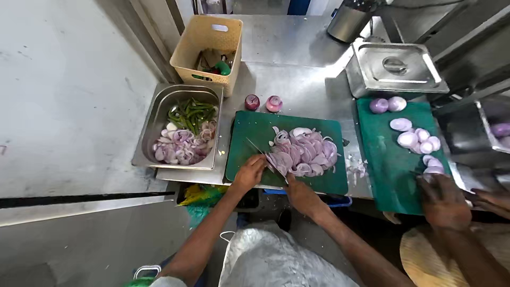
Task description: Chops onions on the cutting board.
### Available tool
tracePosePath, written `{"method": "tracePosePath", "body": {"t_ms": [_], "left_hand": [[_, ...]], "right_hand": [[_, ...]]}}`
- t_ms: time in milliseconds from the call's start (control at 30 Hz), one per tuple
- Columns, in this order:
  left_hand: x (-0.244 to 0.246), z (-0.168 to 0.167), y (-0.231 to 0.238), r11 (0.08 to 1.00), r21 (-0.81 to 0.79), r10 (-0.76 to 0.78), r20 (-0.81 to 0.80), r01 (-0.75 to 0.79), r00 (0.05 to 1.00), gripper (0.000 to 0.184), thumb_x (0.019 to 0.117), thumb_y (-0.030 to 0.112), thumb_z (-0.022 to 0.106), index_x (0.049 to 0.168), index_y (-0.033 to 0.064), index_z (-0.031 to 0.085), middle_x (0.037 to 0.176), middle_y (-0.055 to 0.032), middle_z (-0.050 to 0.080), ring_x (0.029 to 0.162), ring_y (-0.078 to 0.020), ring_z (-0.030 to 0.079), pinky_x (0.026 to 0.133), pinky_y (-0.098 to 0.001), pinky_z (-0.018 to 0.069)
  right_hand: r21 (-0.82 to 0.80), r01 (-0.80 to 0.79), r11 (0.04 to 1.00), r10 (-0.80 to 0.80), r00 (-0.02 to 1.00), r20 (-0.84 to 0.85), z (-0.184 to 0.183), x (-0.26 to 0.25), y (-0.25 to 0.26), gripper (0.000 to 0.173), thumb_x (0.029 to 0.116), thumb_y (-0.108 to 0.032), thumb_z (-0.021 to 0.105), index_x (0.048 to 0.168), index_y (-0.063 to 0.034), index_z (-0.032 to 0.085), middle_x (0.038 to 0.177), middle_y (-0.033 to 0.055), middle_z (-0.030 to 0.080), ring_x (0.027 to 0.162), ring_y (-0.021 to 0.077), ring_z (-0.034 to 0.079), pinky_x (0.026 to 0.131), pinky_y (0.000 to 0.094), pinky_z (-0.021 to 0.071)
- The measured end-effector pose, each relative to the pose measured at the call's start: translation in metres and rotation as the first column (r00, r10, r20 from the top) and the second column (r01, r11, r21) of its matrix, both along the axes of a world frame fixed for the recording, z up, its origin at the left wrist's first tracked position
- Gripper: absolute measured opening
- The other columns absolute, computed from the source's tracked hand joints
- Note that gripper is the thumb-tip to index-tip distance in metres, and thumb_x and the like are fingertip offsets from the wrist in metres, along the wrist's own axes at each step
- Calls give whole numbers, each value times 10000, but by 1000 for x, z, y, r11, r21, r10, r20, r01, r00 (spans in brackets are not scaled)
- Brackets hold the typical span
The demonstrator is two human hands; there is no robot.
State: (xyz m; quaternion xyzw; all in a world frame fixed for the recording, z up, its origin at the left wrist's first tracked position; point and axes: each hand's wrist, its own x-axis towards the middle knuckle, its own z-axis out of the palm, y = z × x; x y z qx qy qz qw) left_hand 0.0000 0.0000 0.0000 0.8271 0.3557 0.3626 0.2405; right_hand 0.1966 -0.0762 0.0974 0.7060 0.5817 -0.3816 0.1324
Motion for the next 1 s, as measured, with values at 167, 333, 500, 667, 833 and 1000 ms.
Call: {"method": "tracePosePath", "body": {"t_ms": [167, 333, 500, 667, 833, 1000], "left_hand": [[-1, 1, 3, 1000, 11, 8, 0, -8, 1000, 126, 968, 24, 634, 1034, -6, 737, 1204, -165, 702, 1190, -283, 667, 1061, -409, 537], [-1, 2, -1, 1000, -3, 8, -9, -8, 1000, 131, 984, 34, 622, 1043, 0, 734, 1213, -151, 699, 1206, -261, 659, 1072, -390, 529], [0, 1, 2, 999, 17, 28, -20, -28, 999, 136, 990, 58, 625, 1047, 28, 744, 1202, -130, 705, 1199, -243, 661, 1073, -380, 529], [2, 0, -2, 1000, -3, 23, -56, -23, 998, 147, 991, 50, 615, 1066, 15, 736, 1225, -135, 700, 1214, -249, 655, 1080, -387, 524], [9, 11, -4, 992, 75, 103, 14, -104, 995, 168, 968, 192, 679, 1079, 89, 751, 1196, -89, 706, 1166, -234, 661, 1029, -409, 553], [61, 66, -1, 970, 109, -185, -249, 217, 951, 244, 926, 372, 730, 1155, 305, 779, 1404, 103, 634, 1450, -236, 434, 1219, -575, 286]], "right_hand": [[-13, -77, 997, 78, 996, 54, 65, 10, 1, 380, 1096, -361, 453, 1365, -99, 508, 1090, 194, 678, 1033, 386, 688, 879, 569, 554], [-8, -43, 999, 43, 999, -7, 13, 2, 2, 393, 1098, -303, 452, 1401, -52, 451, 1108, 222, 670, 1036, 398, 694, 889, 573, 560], [-26, -85, 996, 85, 996, 37, 64, 11, 7, 392, 1096, -364, 452, 1372, -88, 495, 1098, 197, 669, 1034, 386, 684, 884, 573, 553], [-8, -29, 1000, 28, 999, -46, 10, -1, 3, 416, 1099, -291, 444, 1423, -32, 433, 1136, 236, 663, 1058, 404, 688, 904, 572, 557], [58, -26, 998, 30, 997, -73, 16, 13, 5, 431, 1096, -339, 454, 1432, -70, 478, 1172, 242, 673, 1095, 429, 675, 927, 609, 538], [225, -16, 974, -4, 996, 89, 57, 34, -2, 370, 1057, -334, 545, 1333, -97, 610, 1103, 220, 706, 1038, 431, 693, 871, 615, 551]]}}
